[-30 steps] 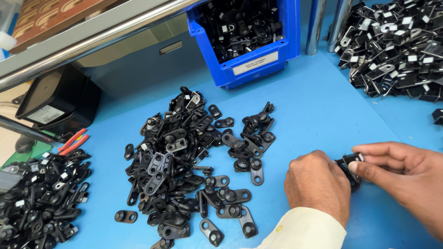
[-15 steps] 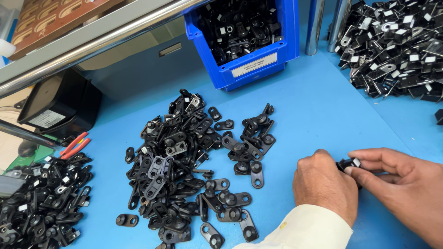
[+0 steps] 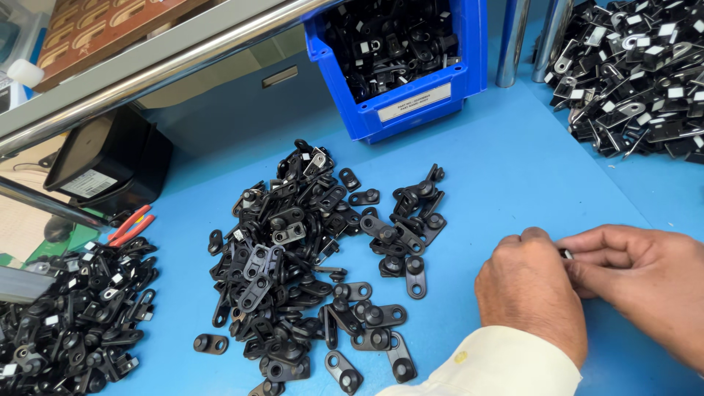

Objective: The person repeatedly picks up small black plastic housings and metal contacts from a blue workbench, aligns them, and snaps them together by hand. Completed assemblies are placed into a blue bin. The process is repeated continuously throughout the clip.

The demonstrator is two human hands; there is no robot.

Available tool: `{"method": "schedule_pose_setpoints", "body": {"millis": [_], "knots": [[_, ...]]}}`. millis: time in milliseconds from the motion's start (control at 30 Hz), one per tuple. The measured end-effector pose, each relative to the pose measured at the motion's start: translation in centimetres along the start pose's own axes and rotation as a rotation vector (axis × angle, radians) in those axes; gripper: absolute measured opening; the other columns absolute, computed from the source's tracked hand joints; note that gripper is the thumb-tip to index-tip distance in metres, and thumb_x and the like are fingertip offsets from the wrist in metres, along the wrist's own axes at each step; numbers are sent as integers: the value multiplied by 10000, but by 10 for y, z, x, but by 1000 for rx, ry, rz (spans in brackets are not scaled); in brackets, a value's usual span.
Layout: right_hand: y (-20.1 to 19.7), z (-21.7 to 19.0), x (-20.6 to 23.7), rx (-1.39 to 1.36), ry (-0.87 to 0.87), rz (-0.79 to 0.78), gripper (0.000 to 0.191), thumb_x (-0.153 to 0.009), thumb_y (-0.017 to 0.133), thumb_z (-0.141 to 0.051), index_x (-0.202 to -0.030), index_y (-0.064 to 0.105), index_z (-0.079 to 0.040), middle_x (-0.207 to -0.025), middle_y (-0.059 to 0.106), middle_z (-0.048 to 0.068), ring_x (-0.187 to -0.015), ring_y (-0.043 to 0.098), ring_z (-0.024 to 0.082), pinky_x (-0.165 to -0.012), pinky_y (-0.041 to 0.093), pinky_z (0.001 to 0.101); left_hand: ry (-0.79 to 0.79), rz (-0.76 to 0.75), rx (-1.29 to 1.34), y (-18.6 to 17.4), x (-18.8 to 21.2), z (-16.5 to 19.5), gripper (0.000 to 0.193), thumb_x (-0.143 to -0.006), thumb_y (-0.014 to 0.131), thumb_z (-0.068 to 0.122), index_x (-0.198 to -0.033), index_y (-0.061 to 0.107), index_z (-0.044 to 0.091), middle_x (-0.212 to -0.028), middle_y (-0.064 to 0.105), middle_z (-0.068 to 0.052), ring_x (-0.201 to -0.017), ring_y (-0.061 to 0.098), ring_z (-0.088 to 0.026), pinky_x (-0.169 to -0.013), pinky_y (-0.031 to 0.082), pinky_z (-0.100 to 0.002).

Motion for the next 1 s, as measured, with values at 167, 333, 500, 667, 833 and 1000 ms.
{"method": "schedule_pose_setpoints", "body": {"millis": [167,333,500,667,833,1000], "knots": [[-3,-12,-3,-89,134,-42,289,-967,670,-18,-1242,687,72,-1056,750,266,-980,781,341,-899,628,442,-51,102,175,6,5,-3,249,-840,702,-45,-1086,686,-10,-1047,671,-190,-916,711,-366,-737,594,-430],[0,-25,2,-38,215,-8,261,-992,662,-61,-1194,675,104,-1022,776,313,-969,759,353,-921,613,457,-272,78,400,5,5,-5,346,-836,698,-38,-1171,653,37,-1043,670,-134,-911,727,-278,-738,611,-373],[3,-28,7,-67,185,0,271,-985,650,-49,-1187,711,120,-1013,772,298,-959,757,332,-914,613,431,-496,21,449,-5,2,-2,275,-858,725,52,-1108,611,58,-874,751,-87,-817,758,-222,-749,605,-343],[7,-17,2,-158,93,20,263,-969,679,-25,-1175,710,136,-1001,762,283,-918,751,330,-867,616,433,-344,139,334,-4,8,0,206,-859,697,-2,-1053,637,34,-853,740,-145,-820,763,-285,-719,609,-393],[12,-7,0,-110,-40,19,252,-963,701,-16,-1185,705,103,-987,789,251,-867,742,313,-811,603,416,-172,140,145,9,8,-3,238,-820,735,-9,-1022,610,-25,-867,696,-204,-833,717,-383,-684,576,-467],[7,-9,-7,-80,-66,-128,273,-952,716,-56,-1204,698,47,-1012,809,211,-893,752,251,-817,615,355,-334,182,467,12,2,-20,350,-805,733,-13,-1142,691,69,-772,691,-88,-712,717,-210,-637,585,-347]]}}
Point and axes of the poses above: each hand's wrist, its own x-axis away from the middle knuckle, its own y-axis out of the palm, z = x × y, the point moved 1 cm from there along -x, towards the middle knuckle
